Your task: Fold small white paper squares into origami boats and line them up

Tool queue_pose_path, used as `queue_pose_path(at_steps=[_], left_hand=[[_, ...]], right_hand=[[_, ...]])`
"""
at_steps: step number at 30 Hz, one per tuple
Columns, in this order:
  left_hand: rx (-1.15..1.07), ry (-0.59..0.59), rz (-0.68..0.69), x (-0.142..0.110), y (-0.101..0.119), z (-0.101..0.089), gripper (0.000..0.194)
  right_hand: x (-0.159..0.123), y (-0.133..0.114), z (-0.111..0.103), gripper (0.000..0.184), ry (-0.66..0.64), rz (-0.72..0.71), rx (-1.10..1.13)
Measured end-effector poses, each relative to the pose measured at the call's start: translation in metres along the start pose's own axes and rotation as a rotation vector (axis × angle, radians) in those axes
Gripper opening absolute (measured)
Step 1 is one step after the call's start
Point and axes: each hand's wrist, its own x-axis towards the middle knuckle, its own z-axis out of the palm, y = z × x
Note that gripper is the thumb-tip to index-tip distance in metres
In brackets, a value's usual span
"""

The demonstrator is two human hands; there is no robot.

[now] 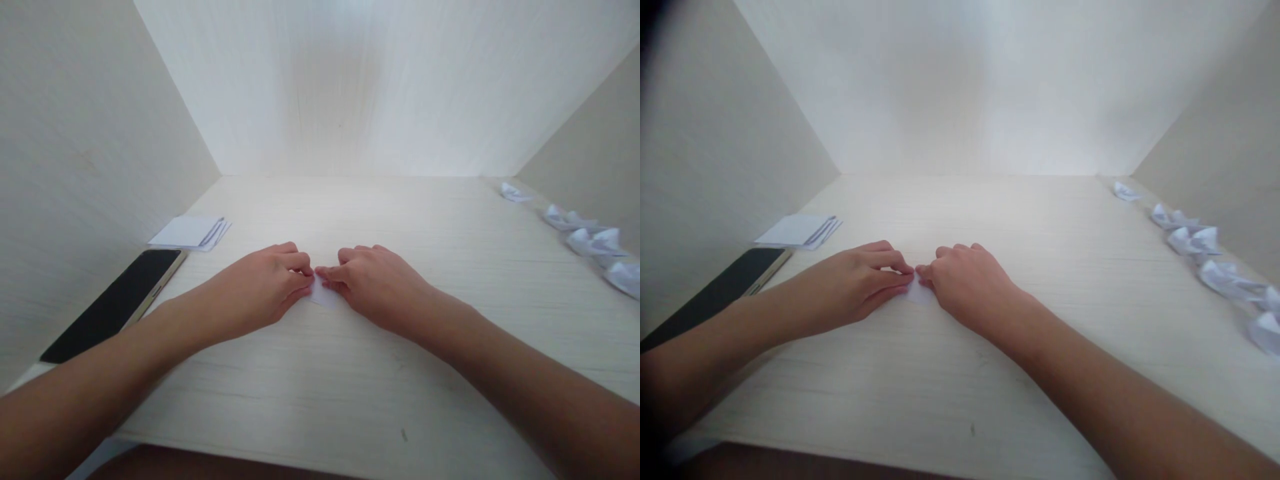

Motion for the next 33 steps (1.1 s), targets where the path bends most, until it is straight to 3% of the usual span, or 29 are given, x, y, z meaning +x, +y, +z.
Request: queue_pose_path(at_steps=[6, 12, 19, 26, 33], left_hand=[[0.144, -0.056, -0.024, -0.010, 0.014, -0.003, 0.032], [0.095, 0.056, -0.088, -0.039, 0.026, 0.009, 0.040], [0.023, 0.098, -0.192, -0.066, 0.034, 0.018, 0.045], [-0.084, 0.244, -0.197, -0.064, 0.036, 0.024, 0.041], [-0.164, 0.256, -0.179, -0.051, 0.048, 0.022, 0.041]], right_hand=[[-0.001, -0.001, -0.001, 0.031, 0.006, 0.019, -0.026], [0.001, -0.001, -0.004, 0.033, 0.002, 0.040, -0.019], [0.002, 0.002, -0.004, 0.036, 0.003, -0.001, -0.036], [0.004, 0.010, 0.003, 0.035, 0.049, -0.112, 0.010], [0.007, 0.015, 0.011, 0.032, 0.058, -0.251, 0.259]])
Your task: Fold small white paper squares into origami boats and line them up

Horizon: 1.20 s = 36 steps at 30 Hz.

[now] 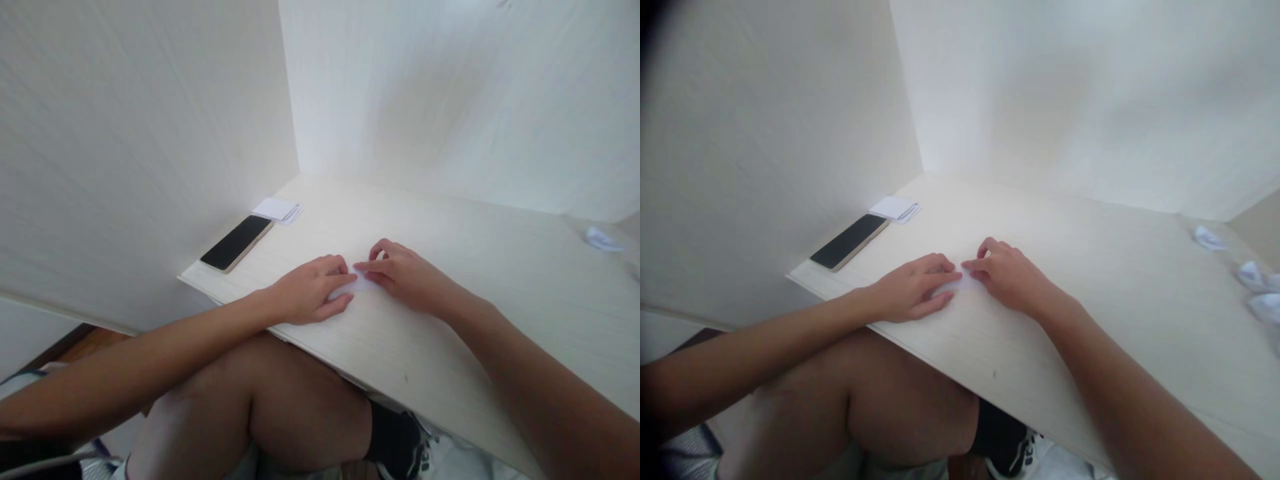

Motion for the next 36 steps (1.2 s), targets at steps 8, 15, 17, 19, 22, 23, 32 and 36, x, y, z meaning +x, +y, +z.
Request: queue_pose_path(at_steps=[8, 15, 17, 19, 22, 23, 32, 36], left_hand=[[-0.006, -0.083, -0.106, -0.008, 0.018, -0.002, 0.051], [0.054, -0.087, -0.161, -0.013, 0.029, 0.000, 0.048], [0.068, -0.083, -0.169, -0.012, 0.030, 0.001, 0.045], [0.093, -0.088, -0.177, -0.010, 0.031, 0.000, 0.044], [0.158, -0.108, -0.192, -0.008, 0.037, 0.000, 0.045], [0.183, -0.115, -0.199, -0.007, 0.039, 0.000, 0.045], [0.210, -0.075, -0.186, -0.008, 0.046, 0.000, 0.038], [0.158, -0.073, -0.172, -0.010, 0.043, 0.001, 0.041]], right_hand=[[0.003, -0.008, 0.002, 0.036, 0.088, 0.120, 0.190], [0.005, -0.021, 0.002, 0.049, 0.082, 0.386, 0.313], [0.005, -0.024, 0.002, 0.052, 0.080, 0.433, 0.348], [0.005, -0.028, 0.001, 0.051, 0.086, 0.492, 0.403], [0.004, -0.032, -0.001, 0.047, 0.088, 0.562, 0.462], [0.003, -0.033, -0.001, 0.047, 0.093, 0.584, 0.480], [0.005, -0.032, 0.002, 0.050, 0.188, 0.686, 0.571], [0.006, -0.037, 0.002, 0.027, 0.215, 0.671, 0.513]])
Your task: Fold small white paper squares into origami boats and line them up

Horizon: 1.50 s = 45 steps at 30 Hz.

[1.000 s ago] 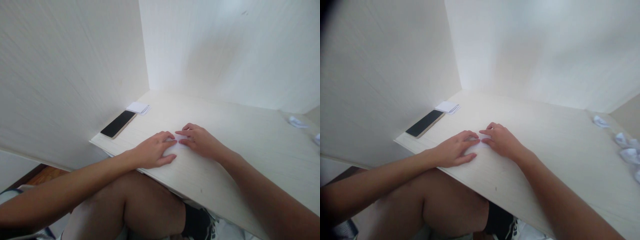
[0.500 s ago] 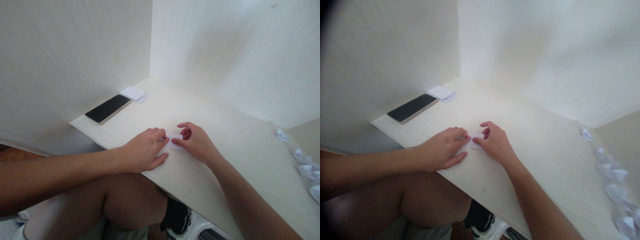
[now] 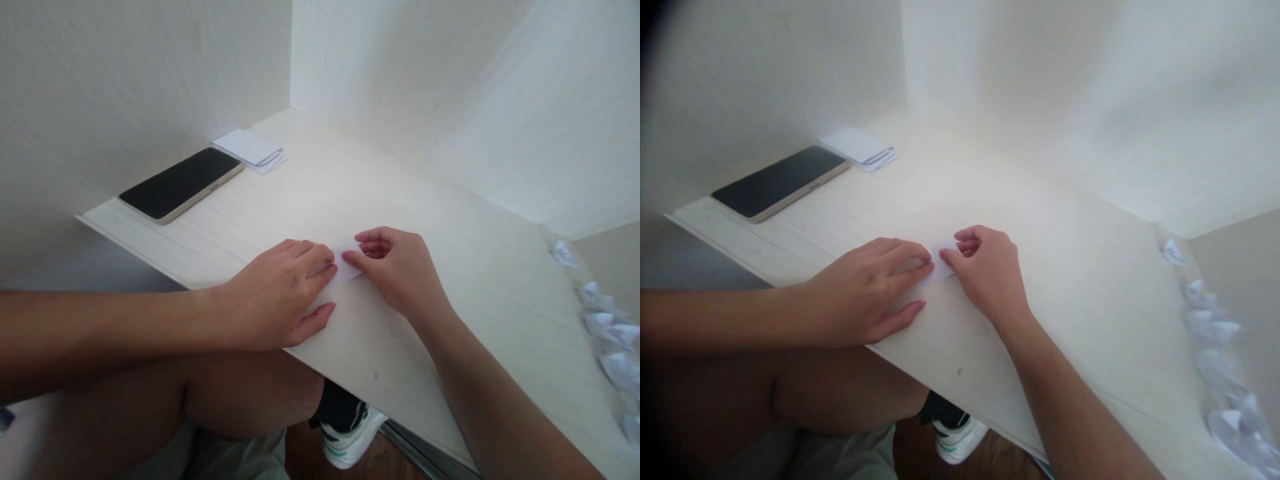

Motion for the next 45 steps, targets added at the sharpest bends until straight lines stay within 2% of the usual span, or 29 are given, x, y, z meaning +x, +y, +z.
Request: queue_pose_path(at_steps=[5, 10, 17, 23, 28, 30, 34, 37, 41, 45], left_hand=[[-0.057, 0.011, 0.039, 0.000, -0.007, 0.002, 0.040], [-0.108, 0.043, 0.090, -0.001, -0.020, 0.004, 0.037], [-0.192, 0.031, 0.110, 0.002, -0.025, 0.001, 0.038], [-0.202, 0.052, 0.078, 0.004, -0.022, -0.001, 0.035], [-0.160, 0.085, 0.043, 0.001, -0.020, 0.001, 0.038], [-0.142, 0.105, 0.042, -0.001, -0.020, 0.003, 0.039], [-0.168, 0.109, 0.028, -0.005, -0.023, 0.009, 0.045], [-0.218, 0.114, 0.033, -0.004, -0.026, 0.012, 0.052], [-0.222, 0.120, 0.054, -0.002, -0.028, 0.012, 0.050], [-0.195, 0.106, 0.048, -0.004, -0.026, 0.011, 0.049]], right_hand=[[-0.004, -0.006, 0.005, 0.010, -0.028, -0.042, -0.102], [-0.003, -0.008, 0.010, 0.015, 0.000, -0.092, -0.288], [-0.005, -0.001, 0.011, 0.014, 0.020, -0.148, -0.282], [-0.007, 0.010, 0.003, 0.007, -0.015, -0.351, -0.203], [-0.004, 0.027, -0.004, 0.023, -0.045, -0.666, -0.257], [-0.002, 0.034, -0.007, 0.027, -0.077, -0.748, -0.276], [0.002, 0.042, -0.015, 0.035, -0.224, -0.799, -0.199], [0.005, 0.040, -0.019, 0.041, -0.214, -0.794, -0.174], [0.010, 0.038, -0.019, 0.039, -0.199, -0.834, -0.087], [0.011, 0.041, -0.021, 0.040, -0.289, -0.846, -0.073]])
